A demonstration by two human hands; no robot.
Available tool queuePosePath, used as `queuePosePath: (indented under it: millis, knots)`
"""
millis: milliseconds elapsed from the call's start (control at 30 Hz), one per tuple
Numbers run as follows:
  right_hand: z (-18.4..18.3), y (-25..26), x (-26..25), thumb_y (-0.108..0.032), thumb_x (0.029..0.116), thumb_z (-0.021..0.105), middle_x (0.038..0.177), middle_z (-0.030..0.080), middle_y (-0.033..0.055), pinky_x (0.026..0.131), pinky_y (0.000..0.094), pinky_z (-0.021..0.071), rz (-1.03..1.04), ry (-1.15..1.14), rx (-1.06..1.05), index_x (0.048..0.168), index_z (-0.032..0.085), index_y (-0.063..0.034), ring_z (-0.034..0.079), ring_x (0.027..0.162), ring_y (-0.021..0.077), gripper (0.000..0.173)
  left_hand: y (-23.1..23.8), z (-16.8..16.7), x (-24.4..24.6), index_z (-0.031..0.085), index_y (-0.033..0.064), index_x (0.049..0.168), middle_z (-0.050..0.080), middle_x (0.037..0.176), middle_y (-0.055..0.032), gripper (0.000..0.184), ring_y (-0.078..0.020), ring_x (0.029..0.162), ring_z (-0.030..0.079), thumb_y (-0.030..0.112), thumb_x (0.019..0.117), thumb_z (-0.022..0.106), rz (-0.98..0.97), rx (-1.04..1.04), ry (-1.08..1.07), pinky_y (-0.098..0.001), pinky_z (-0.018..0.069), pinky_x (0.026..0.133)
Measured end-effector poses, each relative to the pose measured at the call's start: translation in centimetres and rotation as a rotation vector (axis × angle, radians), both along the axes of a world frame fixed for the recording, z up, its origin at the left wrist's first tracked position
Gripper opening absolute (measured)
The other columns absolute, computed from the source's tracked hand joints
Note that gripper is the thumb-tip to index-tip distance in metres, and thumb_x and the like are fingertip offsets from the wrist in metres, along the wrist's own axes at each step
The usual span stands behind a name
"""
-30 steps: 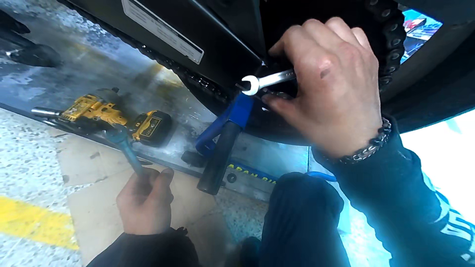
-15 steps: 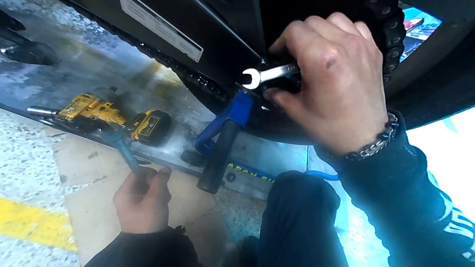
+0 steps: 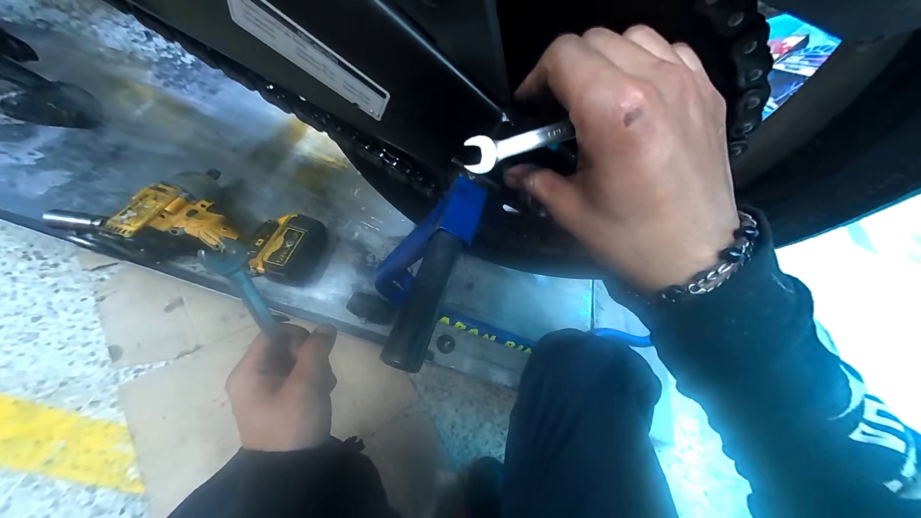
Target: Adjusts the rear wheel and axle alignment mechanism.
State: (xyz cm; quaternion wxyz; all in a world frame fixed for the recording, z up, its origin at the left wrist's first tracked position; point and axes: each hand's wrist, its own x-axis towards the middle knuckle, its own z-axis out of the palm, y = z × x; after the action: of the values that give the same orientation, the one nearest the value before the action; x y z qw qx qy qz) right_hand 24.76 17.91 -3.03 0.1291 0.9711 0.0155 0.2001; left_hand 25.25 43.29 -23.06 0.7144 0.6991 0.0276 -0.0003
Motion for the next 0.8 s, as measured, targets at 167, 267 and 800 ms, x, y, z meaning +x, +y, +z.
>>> queuePosePath:
  millis: [167,267,800]
  knots:
    - [-0.15,0.23,-0.24,-0.027,0.087,0.07,0.107,0.068,0.0161,0.084,0.0548,0.0474,0.008,-0.007,-0.018,0.117,0.066,-0.0086,0.064,0.105,0.0388,0.036,-0.03,-0.08,0.01,0.052,0.0195,0.079,0.044,0.052,0.0108,0.019,-0.0019,0.038,0.039,0.01,0.0917,0.062,-0.002,0.009,0.005,-0.0175,0.0348,0.036]
    - [-0.21,0.14,-0.27,-0.036,0.0861,0.075,0.111,0.069,0.017,0.086,0.0554,0.0484,0.001,-0.011,-0.015,0.12,0.066,-0.0085,0.064,0.107,0.0392,0.045,-0.05,0.06,-0.05,0.053,0.019,0.08,0.046,0.053,0.0114,0.017,-0.0012,0.039,0.04,0.01,0.0917,0.061,-0.004,0.011,0.004,-0.0174,0.0365,0.036]
    - [0.05,-0.01,0.22,-0.038,0.0814,0.083,0.112,0.068,0.0174,0.088,0.0556,0.0496,0.013,0.014,0.017,0.121,0.064,-0.0081,0.064,0.107,0.0389,0.053,0.16,-0.21,0.55,0.052,0.0201,0.081,0.046,0.055,0.0122,0.017,-0.0007,0.039,0.041,0.011,0.0911,0.062,-0.003,0.05,0.002,-0.0174,0.0368,0.036]
